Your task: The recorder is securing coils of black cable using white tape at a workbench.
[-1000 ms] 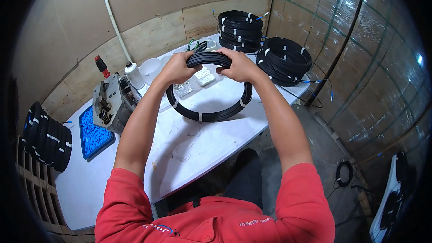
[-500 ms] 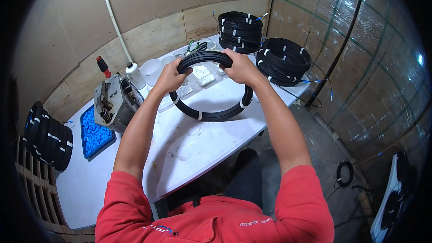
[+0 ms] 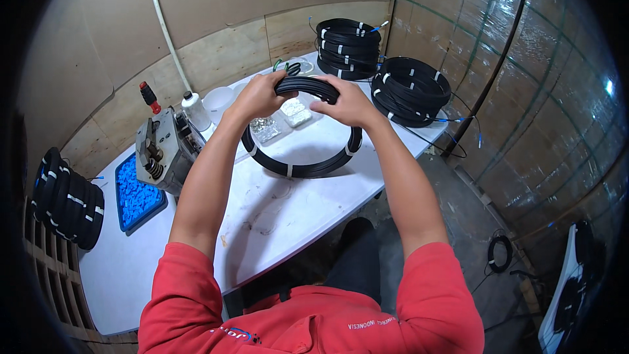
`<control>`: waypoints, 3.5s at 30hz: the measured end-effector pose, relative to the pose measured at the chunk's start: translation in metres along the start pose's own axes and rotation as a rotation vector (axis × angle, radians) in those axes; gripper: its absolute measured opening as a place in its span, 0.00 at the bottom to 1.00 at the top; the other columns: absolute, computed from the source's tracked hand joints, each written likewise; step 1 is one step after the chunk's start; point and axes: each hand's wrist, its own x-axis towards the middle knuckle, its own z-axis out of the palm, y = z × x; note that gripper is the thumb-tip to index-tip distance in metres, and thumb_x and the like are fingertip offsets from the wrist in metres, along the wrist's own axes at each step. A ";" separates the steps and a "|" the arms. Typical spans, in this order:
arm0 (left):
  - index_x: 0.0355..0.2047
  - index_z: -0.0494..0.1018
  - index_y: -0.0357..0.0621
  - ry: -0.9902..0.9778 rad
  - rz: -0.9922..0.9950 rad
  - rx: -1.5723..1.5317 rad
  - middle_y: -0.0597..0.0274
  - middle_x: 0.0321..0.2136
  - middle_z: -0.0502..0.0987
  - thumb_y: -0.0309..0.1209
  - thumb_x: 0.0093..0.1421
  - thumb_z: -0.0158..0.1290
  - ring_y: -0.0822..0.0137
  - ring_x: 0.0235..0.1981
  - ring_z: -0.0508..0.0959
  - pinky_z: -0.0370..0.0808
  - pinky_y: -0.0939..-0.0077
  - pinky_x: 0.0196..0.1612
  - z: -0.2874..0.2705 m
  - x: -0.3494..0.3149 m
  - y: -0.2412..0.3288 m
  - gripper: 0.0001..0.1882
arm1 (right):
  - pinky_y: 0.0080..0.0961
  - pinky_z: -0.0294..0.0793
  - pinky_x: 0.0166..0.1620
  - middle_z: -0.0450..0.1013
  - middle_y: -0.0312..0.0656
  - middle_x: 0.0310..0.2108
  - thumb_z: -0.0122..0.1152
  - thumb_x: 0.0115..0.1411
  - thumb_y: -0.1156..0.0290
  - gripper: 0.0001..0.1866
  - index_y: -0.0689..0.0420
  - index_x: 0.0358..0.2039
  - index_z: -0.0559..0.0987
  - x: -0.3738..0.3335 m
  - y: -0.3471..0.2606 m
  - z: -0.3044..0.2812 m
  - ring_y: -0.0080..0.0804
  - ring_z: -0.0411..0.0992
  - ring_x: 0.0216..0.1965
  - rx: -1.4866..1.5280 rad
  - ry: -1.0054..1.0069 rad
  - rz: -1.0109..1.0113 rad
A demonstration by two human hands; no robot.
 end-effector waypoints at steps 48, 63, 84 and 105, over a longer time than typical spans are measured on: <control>0.40 0.71 0.40 -0.024 0.023 0.094 0.40 0.26 0.77 0.23 0.51 0.54 0.39 0.32 0.77 0.72 0.52 0.36 -0.012 -0.009 -0.002 0.14 | 0.42 0.75 0.45 0.76 0.52 0.43 0.57 0.49 0.85 0.34 0.49 0.58 0.69 0.024 -0.018 0.013 0.54 0.75 0.41 -0.328 0.078 -0.284; 0.34 0.71 0.38 -0.083 0.026 -0.004 0.44 0.23 0.76 0.27 0.53 0.58 0.44 0.28 0.77 0.70 0.56 0.33 -0.016 -0.008 -0.007 0.10 | 0.33 0.72 0.40 0.78 0.49 0.33 0.62 0.59 0.72 0.16 0.57 0.48 0.74 0.031 -0.039 -0.001 0.40 0.75 0.33 -0.118 -0.223 -0.026; 0.41 0.72 0.40 0.126 0.150 0.154 0.44 0.30 0.79 0.35 0.59 0.58 0.42 0.34 0.78 0.75 0.53 0.37 0.002 -0.018 -0.009 0.14 | 0.35 0.73 0.40 0.78 0.50 0.38 0.60 0.62 0.73 0.29 0.40 0.63 0.67 0.023 -0.038 0.002 0.39 0.75 0.32 -0.168 -0.121 -0.104; 0.40 0.76 0.42 0.121 0.144 0.147 0.47 0.33 0.80 0.28 0.53 0.61 0.45 0.33 0.79 0.76 0.58 0.35 -0.002 -0.021 0.004 0.14 | 0.39 0.74 0.47 0.77 0.53 0.43 0.60 0.59 0.72 0.30 0.44 0.63 0.66 0.014 -0.043 0.003 0.52 0.76 0.43 -0.225 -0.114 -0.098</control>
